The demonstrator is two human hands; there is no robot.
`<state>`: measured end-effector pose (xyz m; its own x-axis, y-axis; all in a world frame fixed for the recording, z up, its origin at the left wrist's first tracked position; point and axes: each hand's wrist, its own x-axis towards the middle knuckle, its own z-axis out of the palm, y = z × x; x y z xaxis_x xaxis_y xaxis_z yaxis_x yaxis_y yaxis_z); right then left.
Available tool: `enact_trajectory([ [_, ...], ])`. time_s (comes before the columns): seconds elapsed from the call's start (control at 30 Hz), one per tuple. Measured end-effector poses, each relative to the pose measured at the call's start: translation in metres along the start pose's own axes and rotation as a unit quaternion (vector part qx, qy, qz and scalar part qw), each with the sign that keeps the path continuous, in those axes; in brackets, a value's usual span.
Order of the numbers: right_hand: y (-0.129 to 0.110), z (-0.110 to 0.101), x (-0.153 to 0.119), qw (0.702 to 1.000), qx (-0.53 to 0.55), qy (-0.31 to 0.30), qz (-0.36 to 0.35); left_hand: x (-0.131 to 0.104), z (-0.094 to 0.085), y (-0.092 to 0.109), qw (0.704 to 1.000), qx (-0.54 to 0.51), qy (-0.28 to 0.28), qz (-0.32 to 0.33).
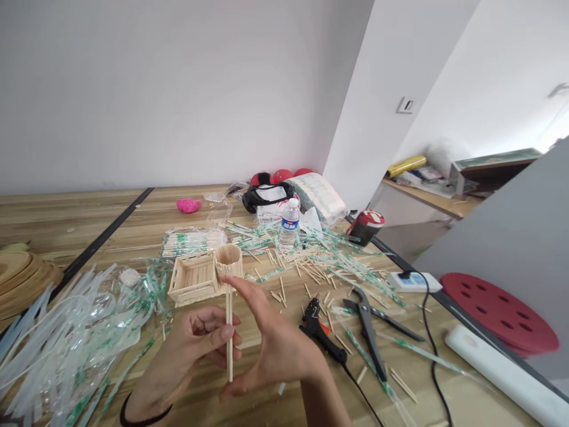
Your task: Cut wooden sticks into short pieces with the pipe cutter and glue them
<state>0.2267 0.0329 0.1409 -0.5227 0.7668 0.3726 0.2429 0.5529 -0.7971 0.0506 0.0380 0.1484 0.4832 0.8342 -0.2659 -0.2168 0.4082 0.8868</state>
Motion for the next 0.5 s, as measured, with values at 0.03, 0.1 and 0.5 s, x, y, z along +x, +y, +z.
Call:
enact_trajectory([
  [0.03,0.0017,-0.0007,-0.0007,1.000,0.018,-0.002,-0.002,0.0001,0.0000,0.0001,1.000,0.000,0.000,-0.001],
  [0.1,0.0045,-0.0014,-0.0015,0.998,0.057,-0.001,-0.008,0.0003,-0.0004,0.0000,1.000,-0.001,0.005,0.000],
  [0.5,-0.0028,-0.0011,-0.0026,0.999,0.028,-0.002,-0.023,-0.0043,0.0005,0.0047,0.999,0.044,0.015,0.008],
])
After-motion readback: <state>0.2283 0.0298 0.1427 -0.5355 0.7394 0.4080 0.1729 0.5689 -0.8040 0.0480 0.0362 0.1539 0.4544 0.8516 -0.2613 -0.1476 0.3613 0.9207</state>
